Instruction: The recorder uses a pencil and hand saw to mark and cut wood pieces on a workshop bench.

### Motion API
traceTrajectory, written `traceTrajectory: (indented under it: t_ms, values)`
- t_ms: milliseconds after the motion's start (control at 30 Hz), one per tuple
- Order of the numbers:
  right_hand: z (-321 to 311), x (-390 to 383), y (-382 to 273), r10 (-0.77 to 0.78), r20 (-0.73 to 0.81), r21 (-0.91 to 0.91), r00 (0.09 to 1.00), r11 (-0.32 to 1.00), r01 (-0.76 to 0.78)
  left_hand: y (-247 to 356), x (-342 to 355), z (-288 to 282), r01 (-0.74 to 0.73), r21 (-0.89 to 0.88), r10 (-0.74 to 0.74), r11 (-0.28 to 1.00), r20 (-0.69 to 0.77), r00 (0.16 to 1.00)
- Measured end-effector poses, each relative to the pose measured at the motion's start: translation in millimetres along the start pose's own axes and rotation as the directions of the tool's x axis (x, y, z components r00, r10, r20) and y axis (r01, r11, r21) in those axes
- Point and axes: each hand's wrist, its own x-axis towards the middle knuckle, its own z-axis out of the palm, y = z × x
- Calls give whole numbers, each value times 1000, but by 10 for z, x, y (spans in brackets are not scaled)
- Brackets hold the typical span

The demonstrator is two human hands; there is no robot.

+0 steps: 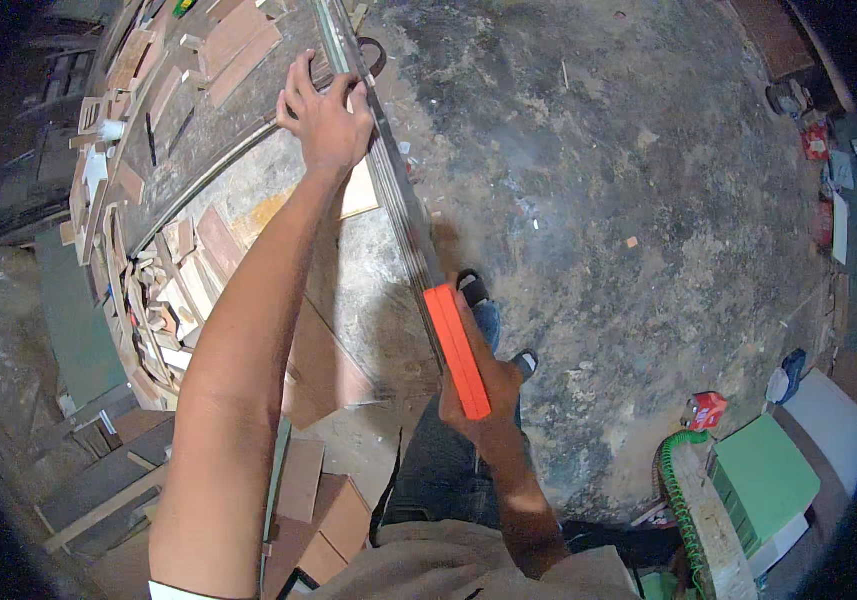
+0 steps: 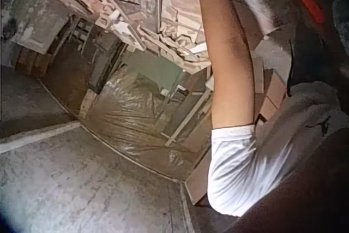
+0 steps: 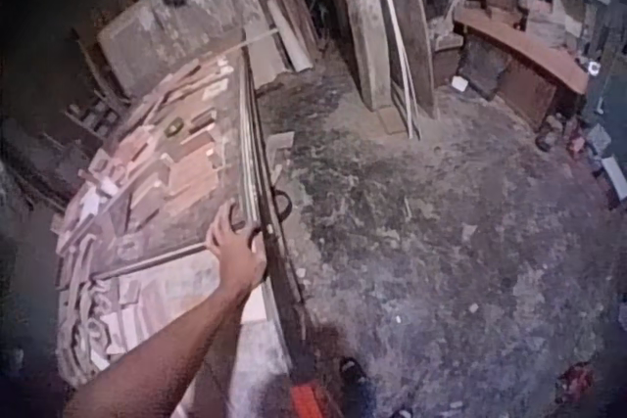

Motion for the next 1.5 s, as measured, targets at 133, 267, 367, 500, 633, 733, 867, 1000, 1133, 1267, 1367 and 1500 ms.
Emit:
traceTrajectory:
  t_ms: [133,267,367,500,633,733,867,1000,1133,1267,1367,1500]
  values:
    - [1,-24,44,-67,-79,34,995,997,70,-9,1,-6,-3,-2,3,1000,-31,1000]
    - [-40,57,-9,-126,-149,5,981,992,128,-70,-5,-47,10,6,-10,1000,-15,1000]
    - [129,331,245,-62,-83,168,995,983,75,45,38,-1,10,-25,-10,1000,-20,1000]
    - [209,737,173,-94,-111,241,989,963,118,54,1,-21,12,1,-12,1000,4,1000]
    - [76,326,5,-91,-163,131,982,985,113,-16,-4,-68,5,3,-5,1000,-23,1000]
    - [151,554,1,-99,-223,145,970,980,134,23,1,-58,8,-19,-8,1000,-18,1000]
    - [371,1276,73,-144,-216,63,966,985,161,76,6,-6,17,-9,-17,1000,-16,1000]
    - [311,929,145,-133,-156,180,979,970,161,45,-6,-39,29,14,-30,999,8,1000]
    - [123,375,-1,-90,-130,93,988,990,102,1,3,-58,42,7,-42,999,18,999]
    - [222,720,-97,-47,-223,189,974,978,90,17,21,-65,32,20,-32,999,12,999]
    - [369,1164,148,31,-37,140,999,990,-26,121,34,-22,21,8,-21,1000,19,1000]
    - [326,865,213,-22,-4,152,1000,988,23,35,8,-50,7,2,-7,1000,18,1000]
